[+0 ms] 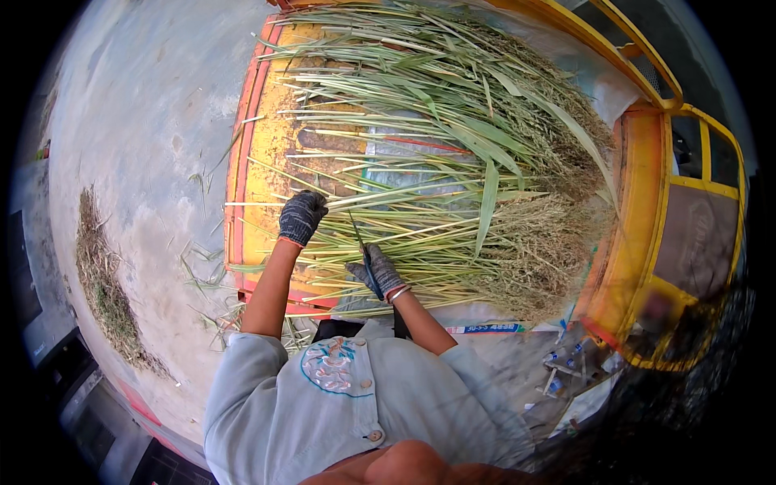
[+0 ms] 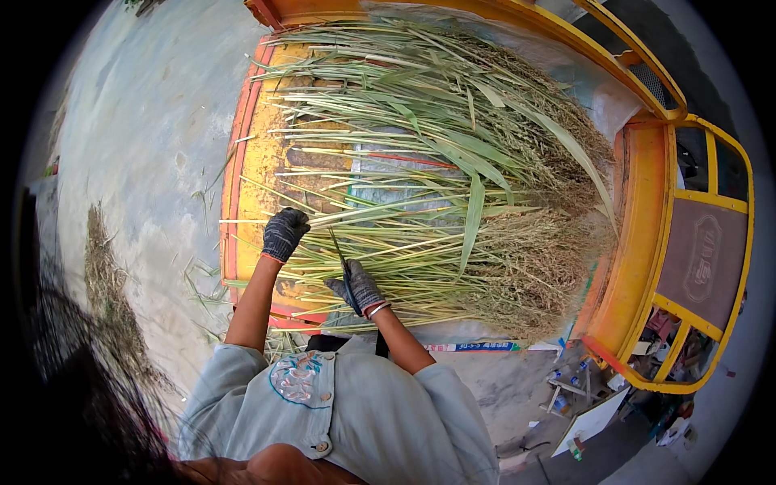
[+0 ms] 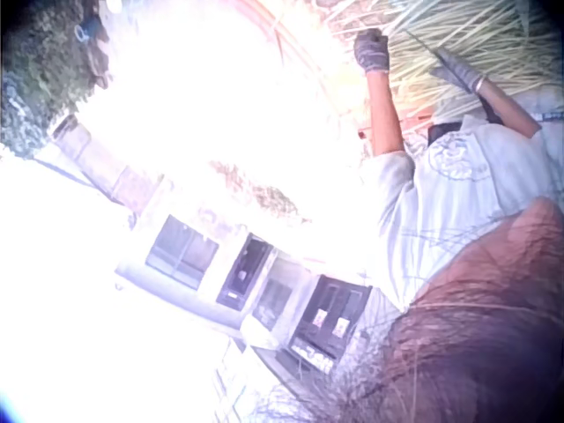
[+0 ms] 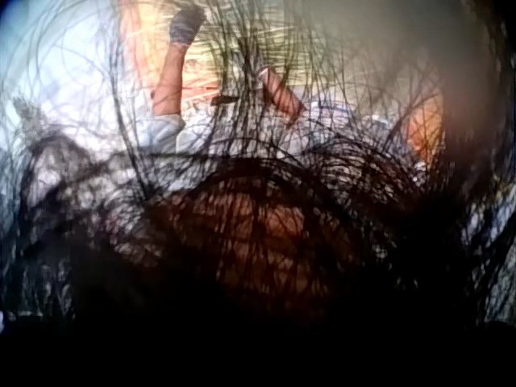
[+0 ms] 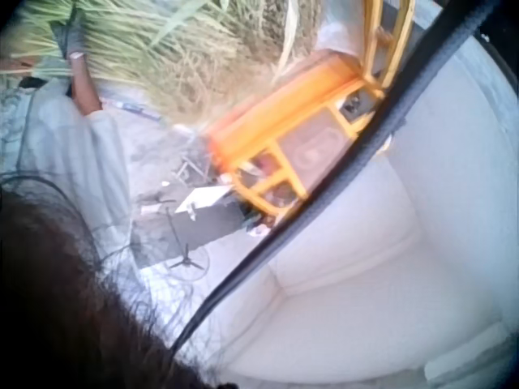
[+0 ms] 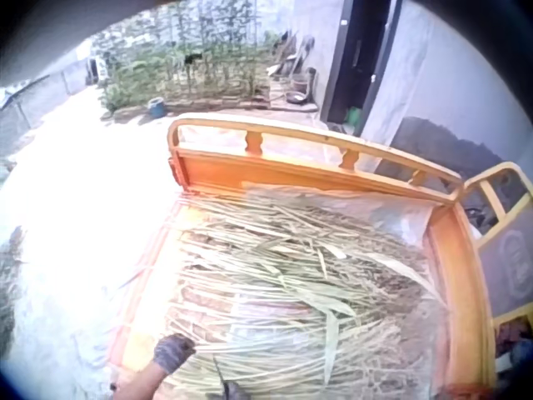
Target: The person uses shears to cut long green plant stalks into shorter segments on the bed of a yellow utility vehicle. The person repeatedly gathers stalks, cuts them, and drops the pieces back onto the pile.
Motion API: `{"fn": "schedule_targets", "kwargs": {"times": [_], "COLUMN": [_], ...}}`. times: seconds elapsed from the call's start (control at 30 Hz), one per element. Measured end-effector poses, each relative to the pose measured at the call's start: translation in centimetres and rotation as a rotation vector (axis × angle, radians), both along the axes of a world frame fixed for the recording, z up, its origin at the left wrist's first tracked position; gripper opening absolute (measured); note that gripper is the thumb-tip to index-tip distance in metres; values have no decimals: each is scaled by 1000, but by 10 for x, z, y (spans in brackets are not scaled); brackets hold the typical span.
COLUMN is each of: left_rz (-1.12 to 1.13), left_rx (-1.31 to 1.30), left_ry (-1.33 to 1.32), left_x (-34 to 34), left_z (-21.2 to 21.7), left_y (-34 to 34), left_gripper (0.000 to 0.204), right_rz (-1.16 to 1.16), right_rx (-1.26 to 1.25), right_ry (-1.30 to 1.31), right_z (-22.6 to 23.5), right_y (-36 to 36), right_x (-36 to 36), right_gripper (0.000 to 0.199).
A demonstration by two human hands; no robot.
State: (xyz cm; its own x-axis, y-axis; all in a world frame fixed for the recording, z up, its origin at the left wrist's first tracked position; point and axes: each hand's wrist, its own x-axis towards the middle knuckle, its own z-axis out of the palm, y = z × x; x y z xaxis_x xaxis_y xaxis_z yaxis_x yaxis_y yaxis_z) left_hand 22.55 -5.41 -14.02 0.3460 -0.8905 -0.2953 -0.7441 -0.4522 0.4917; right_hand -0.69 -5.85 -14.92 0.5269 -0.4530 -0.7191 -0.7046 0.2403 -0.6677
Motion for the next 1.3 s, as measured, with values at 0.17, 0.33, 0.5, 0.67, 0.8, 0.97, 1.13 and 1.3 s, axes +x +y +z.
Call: {"fn": "schedule_targets", "kwargs": {"times": [0.17, 0.33, 0.5, 0.67, 0.8, 0.97, 1.13, 1.3], "left_rz": [259, 177, 201, 833, 554, 28, 139, -33], "left_rx": [126, 55, 73, 177, -46, 73, 226, 134], "left_ry": [242, 240, 223, -660, -792, -263, -264, -265], "left_x": [-39, -53, -23, 89, 121, 28, -16, -14], "left_z": [9, 7, 17, 41, 29, -31, -76, -65], "left_y": [44, 68, 93, 153, 124, -35, -96, -87], "left_gripper": [26, 24, 23, 40, 25, 22, 17, 11], "right_rz": [29, -75, -179, -155, -351, -362, -383, -301], "right_rx": [-124, -200, -300, -241, -99, -114, -140, -82], "right_ry": [-53, -23, -132, -88, -160, -110, -137, -40], "right_z": [8, 2, 1, -6, -51, -30, -16, -33], "right_y": [13, 40, 52, 27, 28, 7, -7, -12], "right_x": [23, 22, 14, -11, -22, -10, -13, -19], "right_gripper": [56, 42, 34, 41, 40, 38, 40, 52]}}
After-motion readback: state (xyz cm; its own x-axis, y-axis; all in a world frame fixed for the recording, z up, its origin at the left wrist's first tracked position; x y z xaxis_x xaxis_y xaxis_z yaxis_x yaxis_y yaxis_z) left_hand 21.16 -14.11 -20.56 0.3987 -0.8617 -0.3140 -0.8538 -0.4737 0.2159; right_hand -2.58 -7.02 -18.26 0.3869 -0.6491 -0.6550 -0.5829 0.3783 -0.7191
